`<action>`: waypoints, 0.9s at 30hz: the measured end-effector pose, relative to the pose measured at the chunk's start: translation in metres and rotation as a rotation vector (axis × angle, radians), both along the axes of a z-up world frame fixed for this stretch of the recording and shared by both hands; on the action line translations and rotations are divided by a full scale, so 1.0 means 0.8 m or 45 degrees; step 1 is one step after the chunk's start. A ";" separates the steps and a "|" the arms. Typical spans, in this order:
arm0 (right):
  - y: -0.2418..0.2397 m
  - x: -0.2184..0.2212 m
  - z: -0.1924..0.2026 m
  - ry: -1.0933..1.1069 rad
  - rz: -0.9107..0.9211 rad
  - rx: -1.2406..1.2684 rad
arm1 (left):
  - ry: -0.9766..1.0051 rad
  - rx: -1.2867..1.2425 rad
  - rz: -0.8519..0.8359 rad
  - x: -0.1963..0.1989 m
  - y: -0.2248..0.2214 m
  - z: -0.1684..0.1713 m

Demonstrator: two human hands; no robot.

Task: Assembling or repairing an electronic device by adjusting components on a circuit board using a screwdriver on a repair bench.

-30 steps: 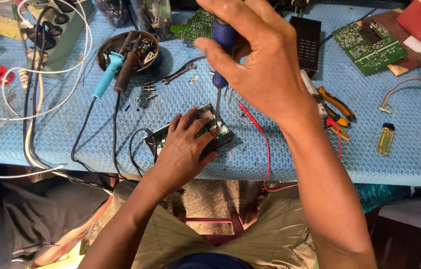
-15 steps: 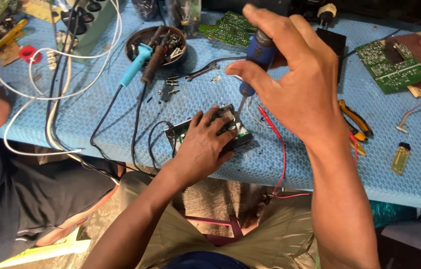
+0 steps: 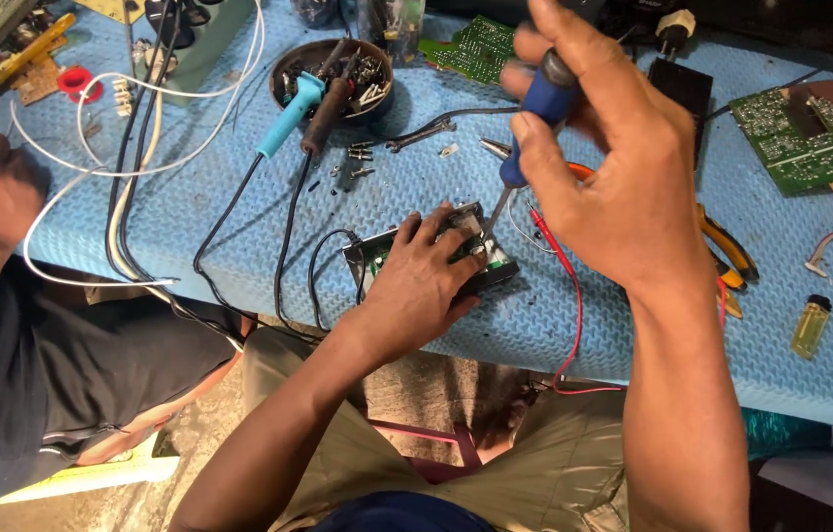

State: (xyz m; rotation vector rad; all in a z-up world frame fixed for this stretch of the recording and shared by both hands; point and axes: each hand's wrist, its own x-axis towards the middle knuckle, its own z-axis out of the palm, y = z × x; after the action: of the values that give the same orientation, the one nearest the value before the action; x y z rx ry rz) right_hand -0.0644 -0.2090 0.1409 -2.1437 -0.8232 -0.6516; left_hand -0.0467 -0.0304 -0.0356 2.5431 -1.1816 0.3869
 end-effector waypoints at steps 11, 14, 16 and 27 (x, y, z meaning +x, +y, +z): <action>0.006 0.007 0.002 -0.060 -0.119 -0.068 | 0.013 -0.013 0.002 -0.002 0.001 0.003; -0.002 0.009 0.000 -0.111 -0.192 -0.052 | 0.014 -0.030 -0.006 -0.002 0.001 0.005; -0.008 0.011 0.001 -0.234 -0.274 -0.169 | 0.017 -0.029 -0.014 -0.003 0.002 0.004; -0.013 0.010 0.001 -0.223 -0.323 -0.153 | 0.031 -0.044 -0.017 -0.002 0.002 0.005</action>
State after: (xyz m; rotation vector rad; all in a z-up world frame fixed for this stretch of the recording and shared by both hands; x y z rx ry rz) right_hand -0.0561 -0.2198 0.1416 -2.3482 -0.7011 -0.9523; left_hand -0.0486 -0.0289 -0.0320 2.5020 -1.1727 0.3685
